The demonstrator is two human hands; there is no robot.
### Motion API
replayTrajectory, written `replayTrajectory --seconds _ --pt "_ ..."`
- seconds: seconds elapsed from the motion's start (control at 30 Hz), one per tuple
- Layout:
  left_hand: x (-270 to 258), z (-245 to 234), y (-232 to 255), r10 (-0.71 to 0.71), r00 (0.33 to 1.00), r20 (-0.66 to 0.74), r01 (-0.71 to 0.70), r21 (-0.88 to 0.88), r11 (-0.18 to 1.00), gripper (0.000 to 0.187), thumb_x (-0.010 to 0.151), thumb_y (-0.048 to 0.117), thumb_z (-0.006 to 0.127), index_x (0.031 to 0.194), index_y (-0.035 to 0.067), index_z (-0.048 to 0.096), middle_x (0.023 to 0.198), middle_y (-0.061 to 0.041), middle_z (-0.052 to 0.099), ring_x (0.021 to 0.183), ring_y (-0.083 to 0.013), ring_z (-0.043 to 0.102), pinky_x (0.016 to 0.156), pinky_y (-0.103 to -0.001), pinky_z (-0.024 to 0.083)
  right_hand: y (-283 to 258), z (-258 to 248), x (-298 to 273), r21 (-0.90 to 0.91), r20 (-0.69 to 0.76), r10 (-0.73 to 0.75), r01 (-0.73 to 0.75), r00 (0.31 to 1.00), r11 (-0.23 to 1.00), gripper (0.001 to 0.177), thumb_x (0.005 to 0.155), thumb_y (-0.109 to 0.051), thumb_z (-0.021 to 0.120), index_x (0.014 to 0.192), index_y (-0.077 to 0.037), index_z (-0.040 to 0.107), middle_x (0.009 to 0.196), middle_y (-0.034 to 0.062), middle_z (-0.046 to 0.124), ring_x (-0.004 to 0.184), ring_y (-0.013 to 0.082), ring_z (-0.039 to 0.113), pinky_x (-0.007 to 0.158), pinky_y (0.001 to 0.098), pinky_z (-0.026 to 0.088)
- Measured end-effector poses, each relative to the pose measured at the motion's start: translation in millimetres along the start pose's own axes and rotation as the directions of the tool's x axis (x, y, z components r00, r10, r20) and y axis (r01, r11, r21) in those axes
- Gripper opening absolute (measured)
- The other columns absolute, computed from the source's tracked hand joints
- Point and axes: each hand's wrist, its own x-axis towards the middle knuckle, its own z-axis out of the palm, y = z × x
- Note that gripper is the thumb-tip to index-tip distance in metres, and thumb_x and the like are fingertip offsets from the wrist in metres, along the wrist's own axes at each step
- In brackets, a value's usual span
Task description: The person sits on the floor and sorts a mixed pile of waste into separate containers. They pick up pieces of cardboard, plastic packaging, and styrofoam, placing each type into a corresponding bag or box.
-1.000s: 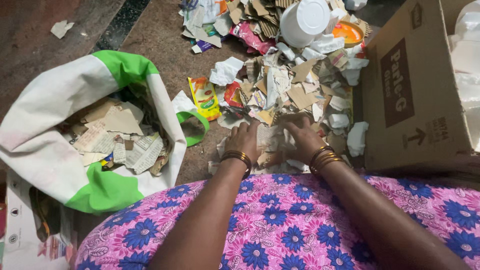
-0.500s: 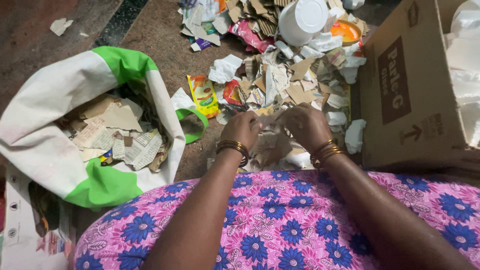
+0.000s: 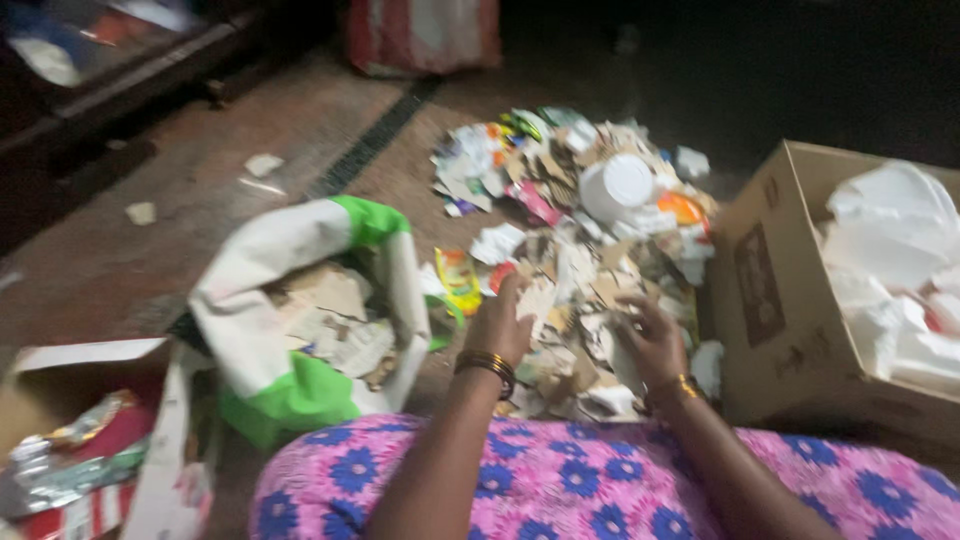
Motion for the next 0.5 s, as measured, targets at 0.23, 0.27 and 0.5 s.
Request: replayTrajectory --seconds 0.23,0.27,0.5 --pt "9.9 -93.1 -29.5 0.02 0.961 -0.275 0.017 0.132 0.991 0.02 0.089 0.009 0.064 0.107 0.012 0.071 0.112 -0.018 0.073 0.108 -0.038 0.068 0.094 -0.049 0.052 -35.3 66.7 3.9 0.042 0.181 0.117 -0.126 0.977 0.991 0.027 0.092 -0.009 0.068 0.117 -0.004 0.076 0.105 0.0064 0.078 0.093 0.0099 0.07 0.081 0.0244 0.056" --pt "10.2 -105.0 -39.4 -0.013 0.947 -0.321 0.07 0.169 0.983 0.018 0.093 0.01 0.061 0.106 0.013 0.073 0.113 -0.017 0.073 0.109 -0.0372 0.068 0.095 -0.049 0.052 -47.6 80.2 5.9 0.039 0.201 0.119 -0.13 0.972 0.991 0.03 0.09 -0.008 0.069 0.12 -0.004 0.075 0.104 0.0068 0.079 0.091 0.0109 0.07 0.079 0.0252 0.057" --pt "-10.9 -180.9 -91.8 -0.186 0.852 -0.489 0.298 0.16 0.941 0.027 0.086 0.014 0.065 0.113 0.012 0.07 0.117 -0.017 0.069 0.112 -0.0376 0.064 0.096 -0.049 0.051 -144.9 234.0 42.5 0.085 0.357 0.071 -0.108 0.932 0.99 0.051 0.088 -0.01 0.07 0.138 -0.007 0.06 0.118 0.0102 0.073 0.096 0.0168 0.072 0.078 0.0337 0.059"
